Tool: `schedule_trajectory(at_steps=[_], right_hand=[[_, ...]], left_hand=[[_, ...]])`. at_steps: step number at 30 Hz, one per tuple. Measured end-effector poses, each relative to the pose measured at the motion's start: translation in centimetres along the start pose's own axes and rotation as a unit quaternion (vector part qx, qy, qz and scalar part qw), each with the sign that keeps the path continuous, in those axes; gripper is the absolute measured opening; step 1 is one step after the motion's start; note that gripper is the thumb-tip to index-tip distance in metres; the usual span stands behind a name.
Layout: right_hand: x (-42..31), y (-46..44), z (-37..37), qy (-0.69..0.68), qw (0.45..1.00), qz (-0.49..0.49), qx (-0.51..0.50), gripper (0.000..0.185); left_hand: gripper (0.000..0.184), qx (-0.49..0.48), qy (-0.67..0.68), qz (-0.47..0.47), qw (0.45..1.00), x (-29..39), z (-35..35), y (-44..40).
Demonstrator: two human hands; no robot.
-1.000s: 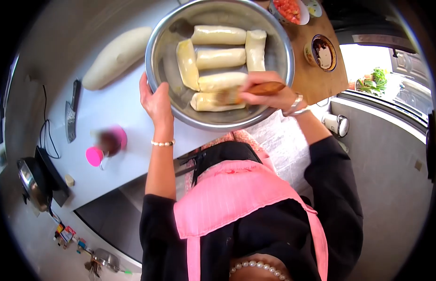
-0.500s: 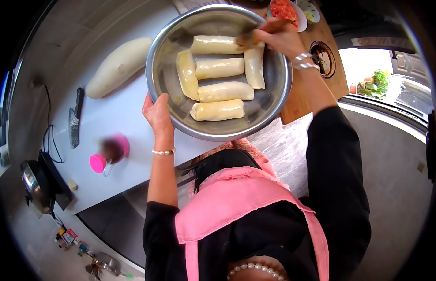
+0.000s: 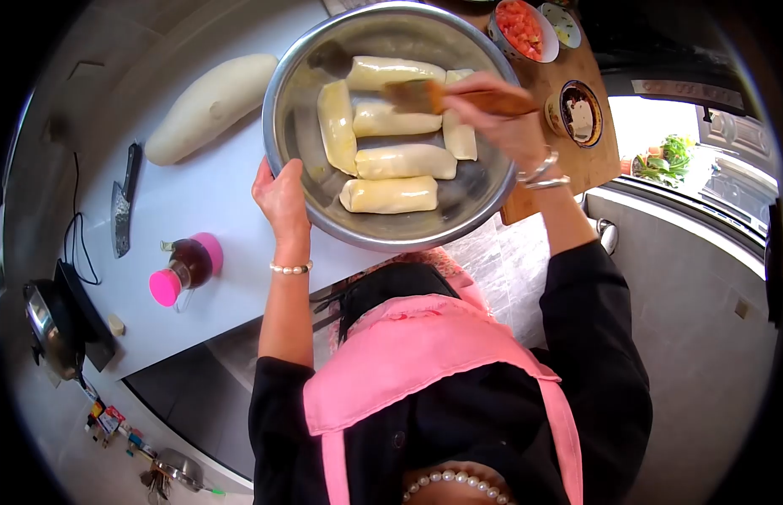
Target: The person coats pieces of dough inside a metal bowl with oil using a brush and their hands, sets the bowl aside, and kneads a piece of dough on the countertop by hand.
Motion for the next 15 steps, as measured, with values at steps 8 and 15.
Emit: schedule_trajectory(at_steps=[8, 15], right_hand=[[0.8, 3.3, -2.6, 0.039, 0.999, -0.002, -0.002, 0.008], [1.9, 4.3, 1.1, 0.135, 0.98, -0.094, -0.115, 0.017]], left_hand=[[0.028, -0.005, 0.003, 0.011, 1.0, 0.2, 0.0, 0.0], [0.026, 0.0, -0.009, 0.008, 1.0, 0.5, 0.3, 0.2]])
Point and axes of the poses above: each hand's wrist, its own y-axis away from the middle knuckle, its own z-axis out of the palm, x = y × z, the point moved 9 cm from there along -y, towards the middle knuckle, and after that the axes turned 13 degrees about y, right-handed, at the moved point
